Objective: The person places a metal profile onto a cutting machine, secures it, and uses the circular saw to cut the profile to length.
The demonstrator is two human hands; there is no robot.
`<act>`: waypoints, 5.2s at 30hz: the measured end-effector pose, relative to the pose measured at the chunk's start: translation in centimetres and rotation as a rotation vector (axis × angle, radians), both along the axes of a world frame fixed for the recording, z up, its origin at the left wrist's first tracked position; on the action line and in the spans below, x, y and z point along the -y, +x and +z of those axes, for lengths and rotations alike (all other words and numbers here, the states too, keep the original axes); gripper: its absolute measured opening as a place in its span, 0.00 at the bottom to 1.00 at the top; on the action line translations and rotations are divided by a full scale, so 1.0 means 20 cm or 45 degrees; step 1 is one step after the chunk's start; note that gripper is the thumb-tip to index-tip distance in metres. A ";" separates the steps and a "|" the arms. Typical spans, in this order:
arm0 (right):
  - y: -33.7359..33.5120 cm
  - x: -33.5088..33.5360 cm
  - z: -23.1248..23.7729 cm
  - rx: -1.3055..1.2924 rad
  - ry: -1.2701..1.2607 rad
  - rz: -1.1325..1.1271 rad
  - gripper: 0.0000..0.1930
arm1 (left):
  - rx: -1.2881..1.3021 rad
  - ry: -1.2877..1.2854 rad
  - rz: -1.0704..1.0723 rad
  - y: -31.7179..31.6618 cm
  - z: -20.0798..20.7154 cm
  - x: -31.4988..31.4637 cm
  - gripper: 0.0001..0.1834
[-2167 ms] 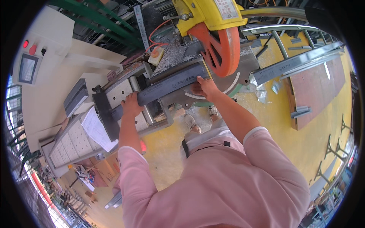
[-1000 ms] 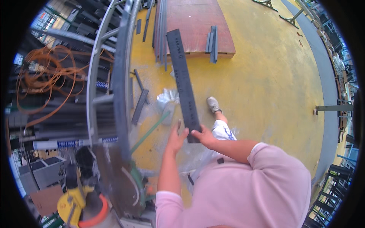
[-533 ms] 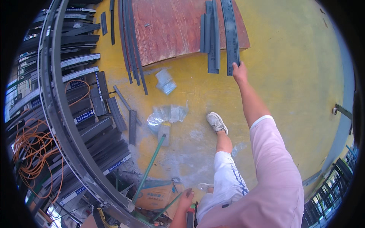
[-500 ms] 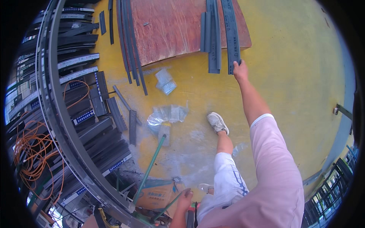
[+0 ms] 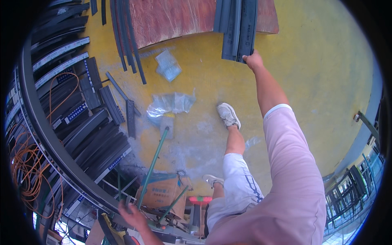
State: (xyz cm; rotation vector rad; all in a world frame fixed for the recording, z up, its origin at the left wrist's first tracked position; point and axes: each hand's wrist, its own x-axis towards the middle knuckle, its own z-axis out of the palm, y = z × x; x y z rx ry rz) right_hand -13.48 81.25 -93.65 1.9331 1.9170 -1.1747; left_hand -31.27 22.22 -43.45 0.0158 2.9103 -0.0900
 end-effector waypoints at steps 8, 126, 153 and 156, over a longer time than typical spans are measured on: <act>0.15 0.38 0.41 -0.102 -0.074 0.271 0.32 | -0.508 -0.057 -0.128 -0.51 0.27 0.26 0.47; 0.70 4.89 3.54 -0.883 -0.283 2.139 0.04 | -0.156 1.466 1.973 1.31 0.26 3.89 0.28; -0.27 5.25 4.99 -1.436 0.328 1.660 0.20 | -1.261 1.596 1.880 2.14 0.45 4.04 0.14; -0.32 5.29 5.02 -1.453 0.349 1.631 0.20 | -1.238 1.696 1.970 2.23 0.24 4.16 0.16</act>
